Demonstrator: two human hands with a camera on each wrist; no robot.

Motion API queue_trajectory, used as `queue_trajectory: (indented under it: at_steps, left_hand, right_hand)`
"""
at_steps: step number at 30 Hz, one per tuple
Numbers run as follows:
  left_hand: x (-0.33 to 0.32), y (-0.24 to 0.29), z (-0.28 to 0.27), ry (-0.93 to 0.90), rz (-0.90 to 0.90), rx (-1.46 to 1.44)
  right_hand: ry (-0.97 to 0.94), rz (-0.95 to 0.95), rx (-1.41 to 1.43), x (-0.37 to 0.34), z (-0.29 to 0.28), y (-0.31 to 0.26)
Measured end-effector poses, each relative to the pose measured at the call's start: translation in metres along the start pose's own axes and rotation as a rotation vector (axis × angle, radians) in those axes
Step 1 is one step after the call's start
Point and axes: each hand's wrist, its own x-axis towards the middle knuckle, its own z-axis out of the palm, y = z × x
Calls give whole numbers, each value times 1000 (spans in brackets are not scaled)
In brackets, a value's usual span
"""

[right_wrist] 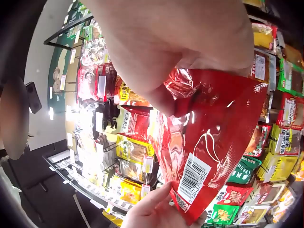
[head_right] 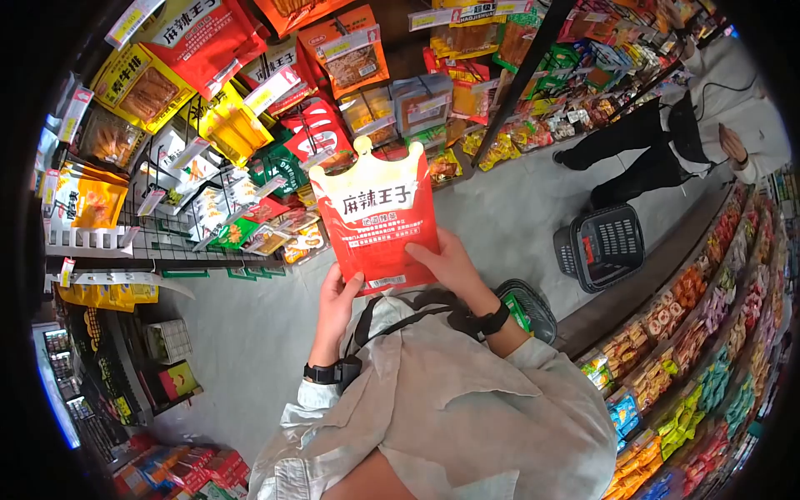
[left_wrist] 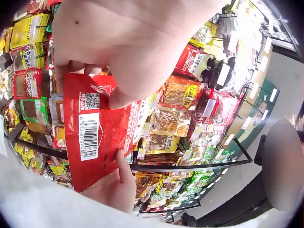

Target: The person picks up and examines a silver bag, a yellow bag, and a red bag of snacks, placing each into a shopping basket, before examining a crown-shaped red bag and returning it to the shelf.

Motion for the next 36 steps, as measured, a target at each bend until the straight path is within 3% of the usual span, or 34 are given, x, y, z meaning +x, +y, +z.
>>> queue_trajectory:
  at_steps: [10, 16, 24, 27, 33, 36]
  left_hand:
    - [8, 15, -32, -108, -25, 134]
    - [8, 4, -42, -191, 83, 103]
    - [-1, 9, -33, -179, 58, 64]
    - [-1, 3, -32, -154, 63, 42]
    - [-5, 19, -30, -47, 72, 82]
    - [-3, 29, -29, -38, 89, 93]
  right_hand:
    - [62, -49, 21, -6, 22, 8]
    - [67, -55, 37, -8, 26, 16]
    - [48, -60, 60, -3, 29, 7]
    - [13, 45, -1, 1, 21, 13]
    - [-51, 41, 69, 4, 31, 3]
    - [-67, -65, -35, 2, 38, -16]
